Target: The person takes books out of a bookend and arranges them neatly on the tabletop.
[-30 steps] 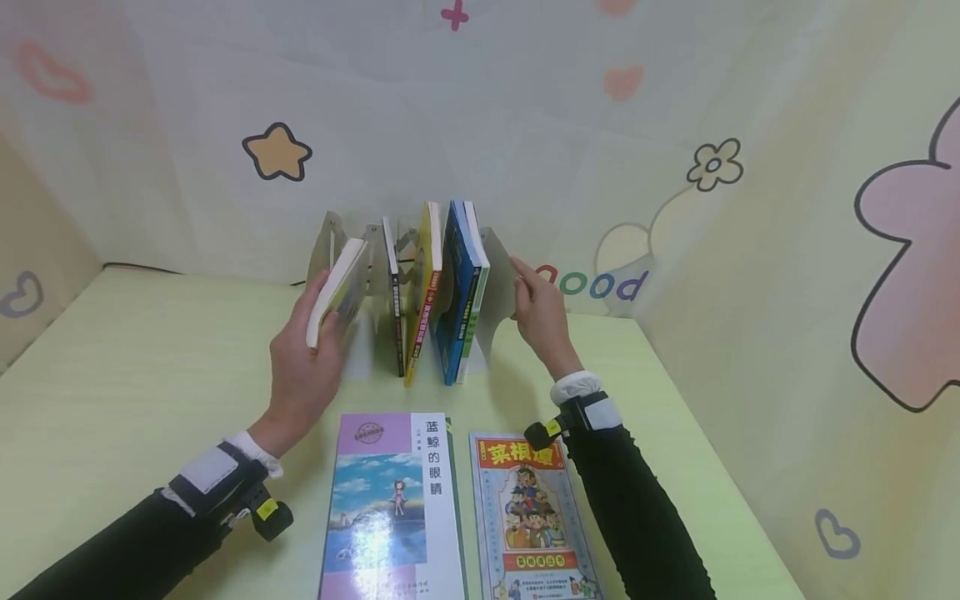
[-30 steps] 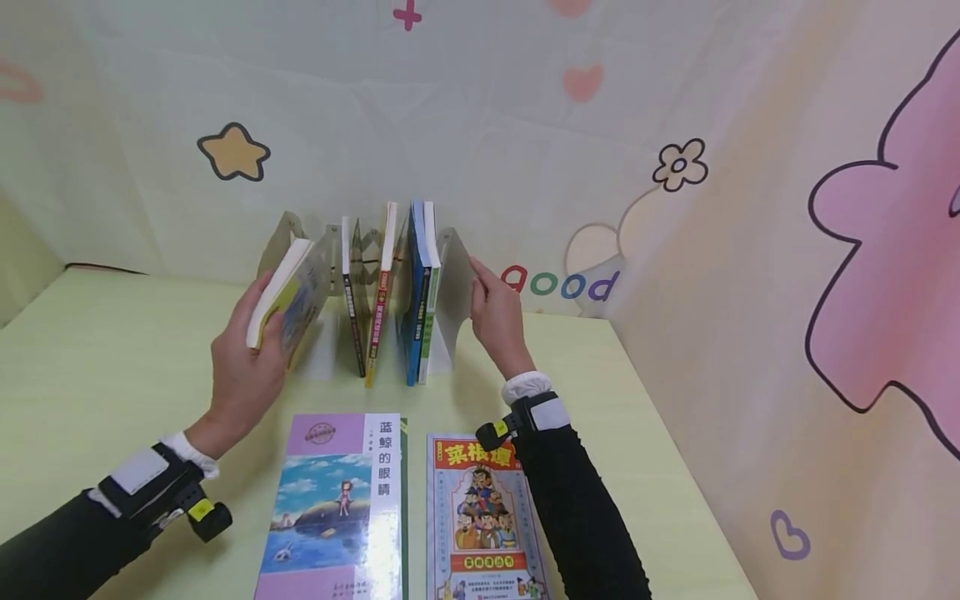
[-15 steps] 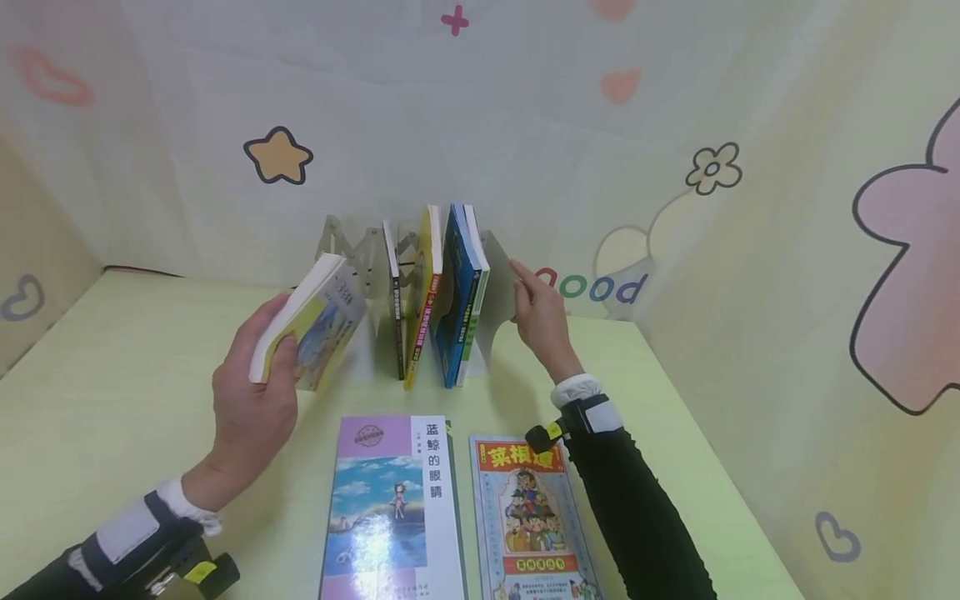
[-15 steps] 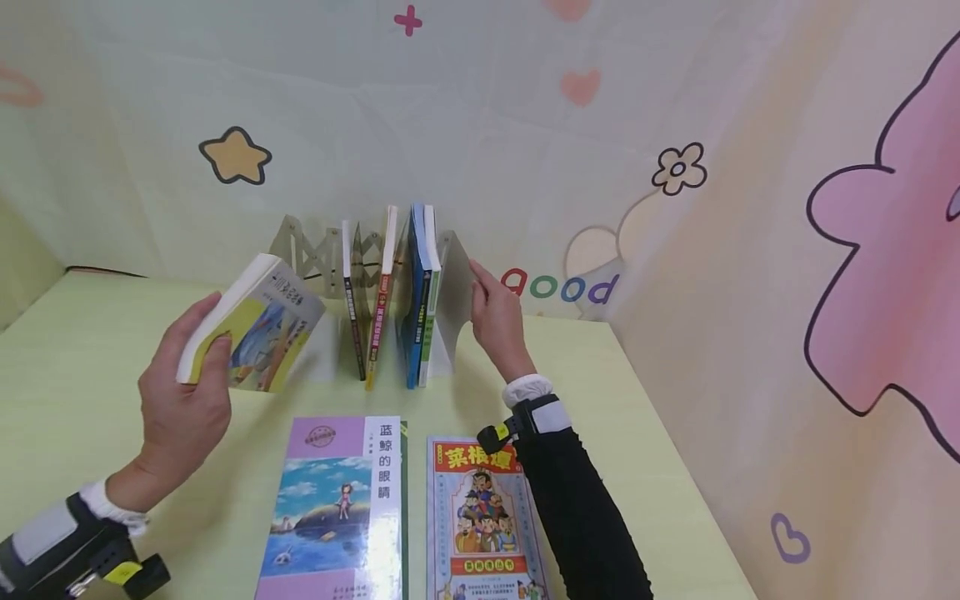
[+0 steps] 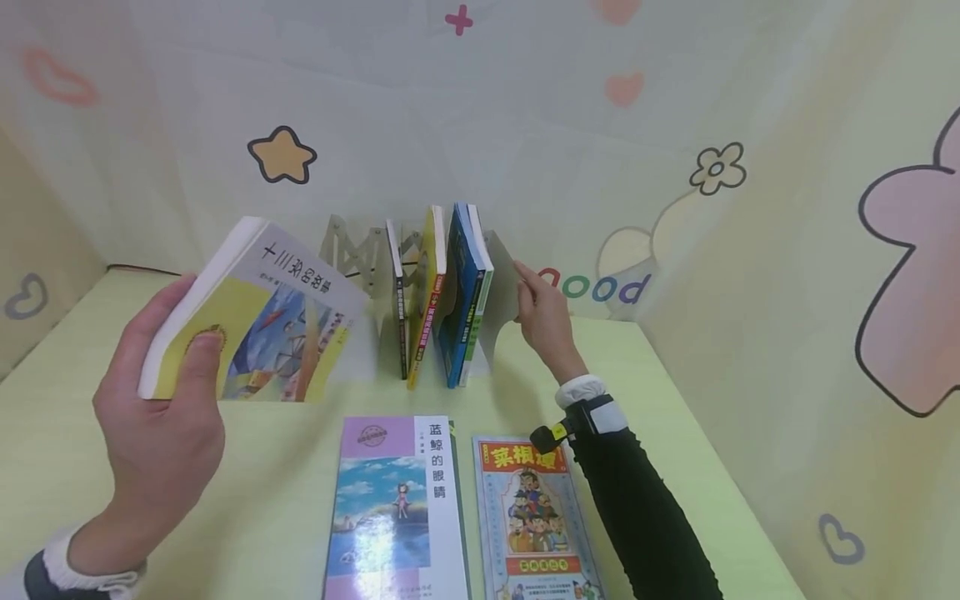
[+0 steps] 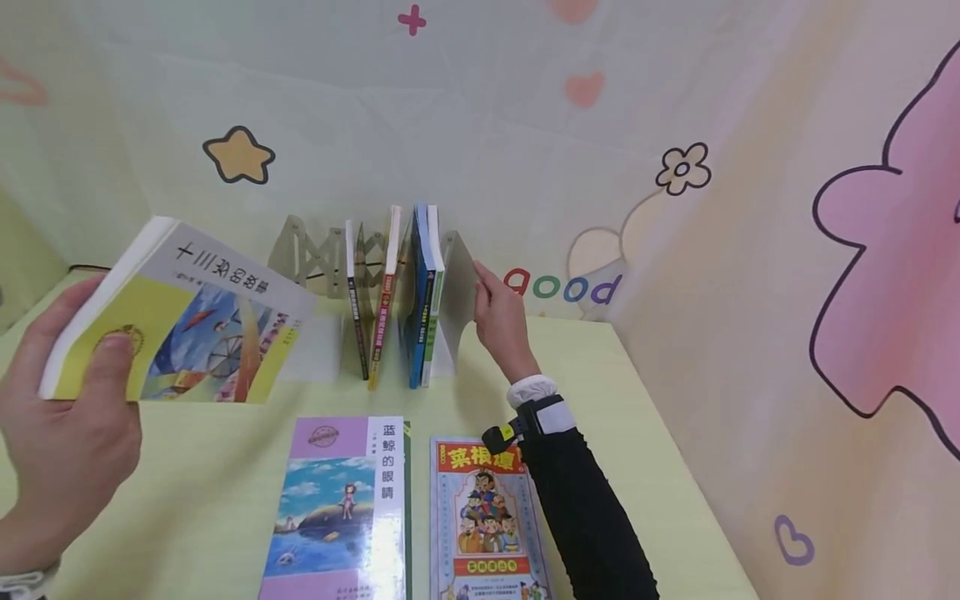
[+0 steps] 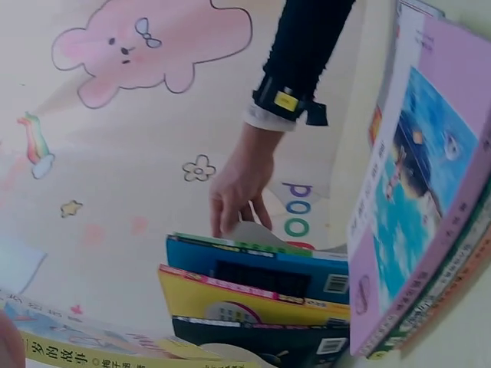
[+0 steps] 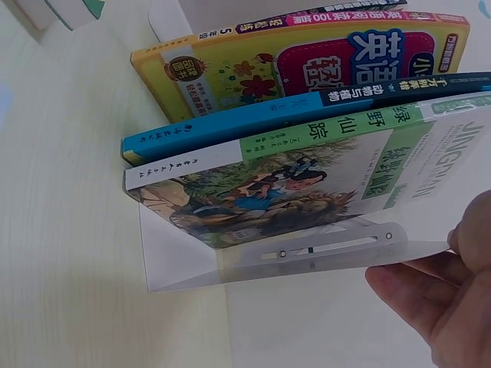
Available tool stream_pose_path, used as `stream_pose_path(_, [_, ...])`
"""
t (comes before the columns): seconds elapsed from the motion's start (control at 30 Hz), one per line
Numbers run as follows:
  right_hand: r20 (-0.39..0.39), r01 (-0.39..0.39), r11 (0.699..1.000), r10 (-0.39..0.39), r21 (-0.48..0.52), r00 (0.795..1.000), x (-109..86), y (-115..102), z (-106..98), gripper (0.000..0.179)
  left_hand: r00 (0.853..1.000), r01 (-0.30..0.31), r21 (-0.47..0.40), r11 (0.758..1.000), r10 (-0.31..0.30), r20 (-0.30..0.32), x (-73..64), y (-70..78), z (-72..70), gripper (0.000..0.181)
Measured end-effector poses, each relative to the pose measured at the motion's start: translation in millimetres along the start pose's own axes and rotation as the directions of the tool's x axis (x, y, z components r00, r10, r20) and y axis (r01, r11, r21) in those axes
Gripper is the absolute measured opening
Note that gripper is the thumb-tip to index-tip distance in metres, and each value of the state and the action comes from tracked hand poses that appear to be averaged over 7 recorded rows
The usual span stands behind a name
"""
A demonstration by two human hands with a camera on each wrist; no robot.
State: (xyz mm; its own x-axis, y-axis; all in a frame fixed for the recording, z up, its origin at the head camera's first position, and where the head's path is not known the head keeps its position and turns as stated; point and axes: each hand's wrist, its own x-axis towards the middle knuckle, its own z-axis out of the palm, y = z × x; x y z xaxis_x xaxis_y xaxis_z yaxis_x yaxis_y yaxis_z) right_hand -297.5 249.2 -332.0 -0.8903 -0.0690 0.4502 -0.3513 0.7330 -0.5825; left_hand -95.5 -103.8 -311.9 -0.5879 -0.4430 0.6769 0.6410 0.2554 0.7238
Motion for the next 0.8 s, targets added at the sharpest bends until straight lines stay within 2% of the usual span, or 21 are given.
stream_pose_path(0.1, [-0.002, -0.004, 1.000, 0.004, 0.004, 1.000, -1.0, 0.5, -1.3, 0.043, 0.999, 0.022, -0.053, 0.998, -0.024, -0.043, 0.0, 7.0, -3.1, 0.043])
stream_pose_path(0.2, [0.004, -0.007, 1.000, 0.007, 0.013, 1.000, -1.2, 0.6, -0.9, 0.043, 0.992, 0.106, -0.182, 0.978, -0.115, -0.042, -0.5, 15.0, -8.5, 0.042])
stream_pose_path(0.27, [0.002, 0.000, 1.000, 0.000, 0.018, 1.000, -0.5, 1.2, -0.7, 0.043, 0.980, 0.182, -0.286, 0.941, -0.197, -0.024, -0.7, 19.9, -11.6, 0.042])
stream_pose_path(0.3, [0.001, 0.003, 1.000, -0.003, 0.019, 1.000, 0.0, 1.5, -0.9, 0.043, 0.972, 0.221, -0.353, 0.909, -0.236, 0.000, -0.5, 21.6, -12.7, 0.042])
stream_pose_path(0.33, [0.001, 0.007, 1.000, -0.007, 0.019, 1.000, 0.5, 1.8, -1.0, 0.043, 0.959, 0.268, -0.408, 0.873, -0.283, 0.025, -0.2, 23.0, -14.1, 0.043])
stream_pose_path(0.37, [-0.002, 0.011, 1.000, -0.011, 0.021, 1.000, 0.8, 2.0, -1.1, 0.043, 0.944, 0.316, -0.422, 0.850, -0.326, 0.052, 0.0, 24.2, -15.5, 0.043])
stream_pose_path(0.5, [-0.004, 0.014, 1.000, -0.014, 0.019, 1.000, 0.9, 3.6, -1.7, 0.042, 0.884, 0.454, -0.550, 0.701, -0.430, 0.183, 1.3, 19.4, -18.0, 0.048])
stream_pose_path(0.53, [0.000, 0.011, 1.000, -0.011, 0.024, 1.000, 0.7, 4.0, -1.8, 0.042, 0.869, 0.484, -0.559, 0.674, -0.447, 0.212, 1.5, 16.8, -18.5, 0.048])
stream_pose_path(0.6, [0.006, 0.007, 0.999, -0.007, 0.041, 1.000, 0.3, 4.5, -2.1, 0.043, 0.848, 0.519, -0.587, 0.621, -0.458, 0.265, 2.0, 11.3, -18.5, 0.050])
stream_pose_path(0.67, [0.011, 0.005, 0.998, -0.006, 0.062, 1.000, 0.5, 4.8, -2.4, 0.043, 0.820, 0.563, -0.594, 0.575, -0.482, 0.310, 2.8, 6.6, -17.8, 0.051])
stream_pose_path(0.7, [0.013, 0.003, 0.997, -0.004, 0.073, 1.000, 0.9, 4.9, -2.5, 0.043, 0.802, 0.588, -0.586, 0.558, -0.498, 0.330, 3.5, 4.6, -17.4, 0.052])
stream_pose_path(0.8, [0.019, -0.002, 0.995, 0.000, 0.097, 1.000, 2.4, 5.1, -2.4, 0.042, 0.735, 0.670, -0.540, 0.509, -0.557, 0.387, 5.2, 0.3, -15.1, 0.054])
